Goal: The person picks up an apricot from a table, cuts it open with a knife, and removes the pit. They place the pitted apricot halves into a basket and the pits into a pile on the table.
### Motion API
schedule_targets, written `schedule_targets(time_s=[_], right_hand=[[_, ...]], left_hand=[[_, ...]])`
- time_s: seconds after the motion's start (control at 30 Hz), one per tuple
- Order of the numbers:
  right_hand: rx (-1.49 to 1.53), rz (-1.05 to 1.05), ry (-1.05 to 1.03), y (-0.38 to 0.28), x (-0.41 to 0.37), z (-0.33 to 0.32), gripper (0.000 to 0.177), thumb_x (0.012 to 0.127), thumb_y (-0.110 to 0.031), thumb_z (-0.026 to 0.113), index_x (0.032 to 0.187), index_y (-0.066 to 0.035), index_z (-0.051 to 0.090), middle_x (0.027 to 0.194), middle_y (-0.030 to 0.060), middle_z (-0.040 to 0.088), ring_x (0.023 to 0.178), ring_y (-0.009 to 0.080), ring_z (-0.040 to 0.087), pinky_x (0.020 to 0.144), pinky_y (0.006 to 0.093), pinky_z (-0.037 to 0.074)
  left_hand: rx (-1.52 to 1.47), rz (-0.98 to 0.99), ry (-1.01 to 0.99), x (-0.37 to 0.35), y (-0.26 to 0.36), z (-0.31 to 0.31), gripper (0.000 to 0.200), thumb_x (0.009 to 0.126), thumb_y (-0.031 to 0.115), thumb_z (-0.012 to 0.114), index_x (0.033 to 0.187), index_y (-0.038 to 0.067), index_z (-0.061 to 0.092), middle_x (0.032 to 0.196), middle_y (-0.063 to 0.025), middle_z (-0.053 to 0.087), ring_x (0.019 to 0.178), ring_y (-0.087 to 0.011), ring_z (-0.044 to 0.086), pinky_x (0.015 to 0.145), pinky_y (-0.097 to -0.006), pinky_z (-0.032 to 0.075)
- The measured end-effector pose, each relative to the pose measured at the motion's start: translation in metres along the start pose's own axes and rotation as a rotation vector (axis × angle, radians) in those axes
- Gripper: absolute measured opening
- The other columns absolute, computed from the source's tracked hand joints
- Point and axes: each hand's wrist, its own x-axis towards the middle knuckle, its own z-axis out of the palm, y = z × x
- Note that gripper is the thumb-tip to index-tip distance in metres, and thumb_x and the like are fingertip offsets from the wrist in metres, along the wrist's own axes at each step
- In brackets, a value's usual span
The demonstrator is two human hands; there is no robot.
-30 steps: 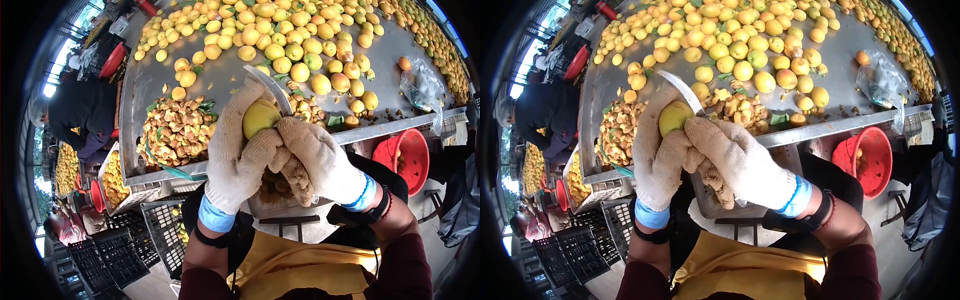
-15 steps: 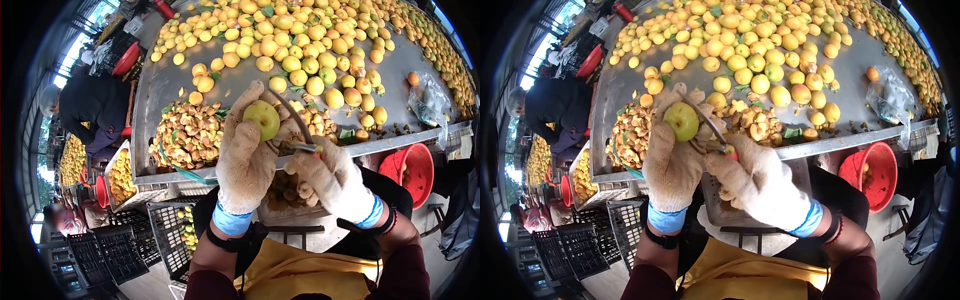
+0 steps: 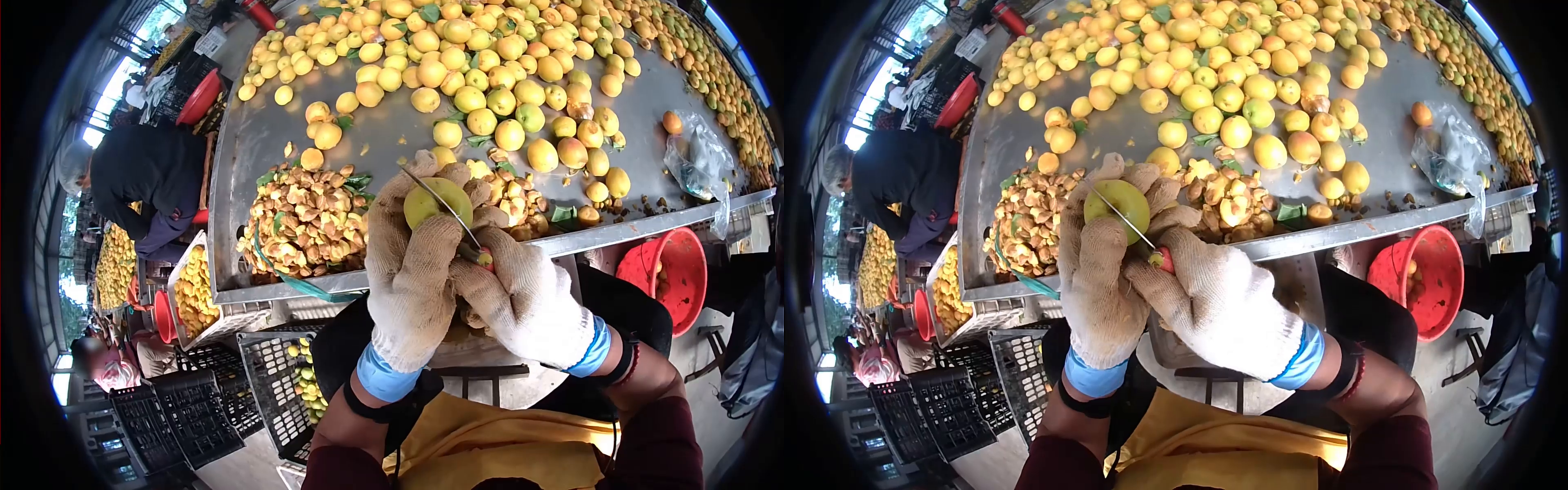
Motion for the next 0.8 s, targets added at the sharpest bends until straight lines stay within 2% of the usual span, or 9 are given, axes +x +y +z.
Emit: schedule_targets(time_s=[0.03, 0.13, 0.27, 0.37, 0.43, 0.47, 0.57, 0.63, 0.8], right_hand=[[0.001, 0.005, -0.002, 0.000, 0.002, -0.001, 0.036, 0.099, -0.031, 0.069, 0.119, -0.002, 0.064, 0.069, 0.0187, 0.066, 0.063, 0.0372, 0.071, 0.053, 0.0417, 0.055], [-0.082, 0.031, -0.060, -0.004, 0.010, -0.011, 0.034, 0.100, -0.022, 0.066, 0.124, 0.002, 0.063, 0.076, 0.0115, 0.072, 0.063, 0.0219, 0.074, 0.060, 0.0326, 0.057], [-0.195, -0.030, -0.043, -0.007, 0.007, -0.014, 0.038, 0.099, -0.022, 0.067, 0.128, 0.002, 0.063, 0.071, 0.0136, 0.071, 0.064, 0.0237, 0.074, 0.060, 0.0353, 0.057], [-0.170, -0.039, -0.036, -0.001, 0.007, -0.009, 0.039, 0.099, -0.022, 0.068, 0.128, 0.002, 0.063, 0.070, 0.0117, 0.070, 0.064, 0.0241, 0.074, 0.061, 0.0357, 0.057], [-0.293, -0.127, 0.050, 0.011, 0.008, -0.002, 0.041, 0.099, -0.040, 0.067, 0.125, -0.008, 0.062, 0.070, 0.0180, 0.068, 0.063, 0.0396, 0.070, 0.054, 0.0469, 0.056], [-0.289, -0.121, 0.048, 0.011, 0.007, -0.003, 0.041, 0.099, -0.040, 0.067, 0.125, -0.008, 0.062, 0.070, 0.0180, 0.068, 0.063, 0.0396, 0.070, 0.054, 0.0469, 0.056], [-0.065, -0.019, -0.036, 0.001, 0.007, -0.014, 0.039, 0.100, -0.039, 0.066, 0.123, -0.007, 0.061, 0.071, 0.0187, 0.068, 0.065, 0.0392, 0.070, 0.056, 0.0457, 0.056], [0.158, 0.271, -0.262, -0.003, 0.006, -0.024, 0.035, 0.101, -0.036, 0.066, 0.116, -0.005, 0.064, 0.075, 0.0200, 0.069, 0.069, 0.0399, 0.071, 0.060, 0.0451, 0.056], [0.052, 0.072, -0.131, 0.006, 0.013, -0.019, 0.032, 0.099, -0.034, 0.066, 0.103, -0.003, 0.068, 0.079, 0.0220, 0.068, 0.074, 0.0430, 0.069, 0.063, 0.0464, 0.055]], left_hand=[[-0.060, 0.017, -0.005, -0.002, -0.002, -0.001, 0.054, 0.102, 0.000, 0.053, 0.153, 0.000, 0.036, 0.142, -0.0198, 0.054, 0.131, -0.0286, 0.058, 0.113, -0.0451, 0.049], [0.125, 0.015, 0.020, 0.004, 0.000, -0.005, 0.054, 0.101, 0.000, 0.054, 0.153, -0.001, 0.037, 0.139, -0.0195, 0.056, 0.127, -0.0276, 0.060, 0.107, -0.0410, 0.052], [0.307, 0.044, -0.077, 0.006, 0.015, -0.002, 0.054, 0.101, 0.000, 0.056, 0.153, -0.001, 0.038, 0.135, -0.0179, 0.059, 0.121, -0.0254, 0.063, 0.102, -0.0370, 0.055], [0.122, -0.048, -0.041, 0.006, 0.014, -0.005, 0.052, 0.101, 0.003, 0.060, 0.150, -0.001, 0.042, 0.127, -0.0162, 0.064, 0.114, -0.0238, 0.066, 0.096, -0.0342, 0.057], [0.089, -0.076, -0.001, 0.006, 0.011, -0.005, 0.050, 0.104, 0.011, 0.058, 0.149, -0.002, 0.042, 0.127, -0.0180, 0.065, 0.114, -0.0263, 0.067, 0.097, -0.0373, 0.057], [0.059, -0.108, 0.038, 0.005, 0.009, -0.006, 0.049, 0.107, 0.018, 0.056, 0.149, -0.003, 0.041, 0.127, -0.0197, 0.066, 0.114, -0.0289, 0.069, 0.097, -0.0404, 0.057], [-0.011, -0.092, 0.037, 0.005, 0.004, -0.009, 0.049, 0.101, 0.002, 0.060, 0.147, -0.002, 0.044, 0.124, -0.0152, 0.065, 0.113, -0.0224, 0.065, 0.095, -0.0339, 0.057], [0.132, -0.007, 0.061, 0.004, 0.001, -0.007, 0.049, 0.100, 0.001, 0.061, 0.146, -0.003, 0.044, 0.125, -0.0152, 0.065, 0.112, -0.0215, 0.066, 0.095, -0.0331, 0.057], [0.341, 0.026, 0.115, 0.006, 0.000, 0.000, 0.050, 0.100, 0.001, 0.062, 0.146, -0.006, 0.044, 0.123, -0.0135, 0.065, 0.102, -0.0177, 0.067, 0.092, -0.0307, 0.057]])
